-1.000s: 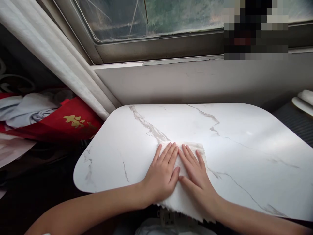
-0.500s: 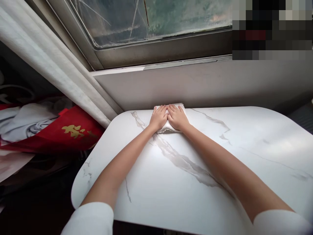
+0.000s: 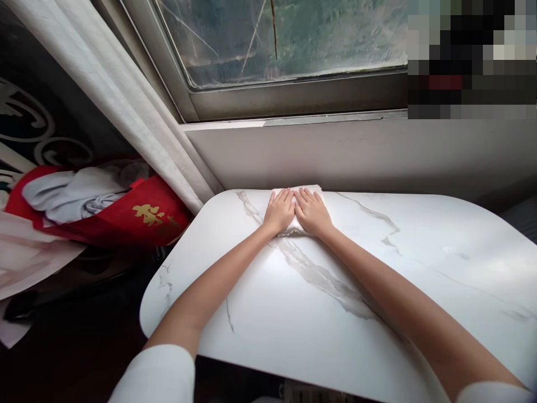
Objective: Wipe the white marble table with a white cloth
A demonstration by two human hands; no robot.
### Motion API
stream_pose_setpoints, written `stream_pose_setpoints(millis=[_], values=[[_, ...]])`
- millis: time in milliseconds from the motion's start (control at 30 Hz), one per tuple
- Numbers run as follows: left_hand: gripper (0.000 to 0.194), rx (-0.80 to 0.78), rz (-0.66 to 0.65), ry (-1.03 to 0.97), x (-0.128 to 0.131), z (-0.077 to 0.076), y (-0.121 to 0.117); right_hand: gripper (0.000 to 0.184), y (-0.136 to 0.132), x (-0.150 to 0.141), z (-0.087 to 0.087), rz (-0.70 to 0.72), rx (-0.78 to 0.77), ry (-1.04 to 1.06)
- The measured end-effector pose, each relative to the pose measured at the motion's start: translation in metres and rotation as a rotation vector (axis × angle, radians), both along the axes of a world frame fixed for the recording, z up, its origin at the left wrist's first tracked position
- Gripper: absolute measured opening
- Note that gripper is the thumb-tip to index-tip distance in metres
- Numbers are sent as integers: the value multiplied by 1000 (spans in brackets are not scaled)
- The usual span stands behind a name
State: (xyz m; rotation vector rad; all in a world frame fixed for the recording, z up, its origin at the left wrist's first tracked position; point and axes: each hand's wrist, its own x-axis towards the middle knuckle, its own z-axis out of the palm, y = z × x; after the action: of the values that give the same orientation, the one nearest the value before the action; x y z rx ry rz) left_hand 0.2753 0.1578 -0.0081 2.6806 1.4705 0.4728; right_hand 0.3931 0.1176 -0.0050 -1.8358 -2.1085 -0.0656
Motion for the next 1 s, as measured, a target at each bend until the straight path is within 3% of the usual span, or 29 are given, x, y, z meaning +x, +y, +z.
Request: stream_pose_setpoints(millis=[200, 333, 433, 533, 633, 733, 833, 1000], values=[[47, 14, -120, 8, -51, 3, -98, 54, -102, -35, 0, 83, -51, 157], [52, -21, -151, 16, -92, 10, -169, 62, -171, -60, 1, 258, -102, 374], [58, -36, -165, 37, -117, 13, -203, 74, -201, -75, 7, 389, -217, 511], [61, -45, -158, 56, -132, 15, -214, 80, -208, -85, 14, 430, -328, 584], [58, -60, -128, 76, -138, 15, -203, 76, -194, -88, 17, 460, -382, 562], [53, -58, -131, 99, -134, 14, -173, 67, -160, -85, 14, 387, -359, 489], [50, -36, -120, 112, -123, 10, -124, 59, -108, -80, 7, 257, -267, 363], [49, -34, -90, 128, -101, 4, -17, 56, -9, -78, 1, 108, -100, 163]])
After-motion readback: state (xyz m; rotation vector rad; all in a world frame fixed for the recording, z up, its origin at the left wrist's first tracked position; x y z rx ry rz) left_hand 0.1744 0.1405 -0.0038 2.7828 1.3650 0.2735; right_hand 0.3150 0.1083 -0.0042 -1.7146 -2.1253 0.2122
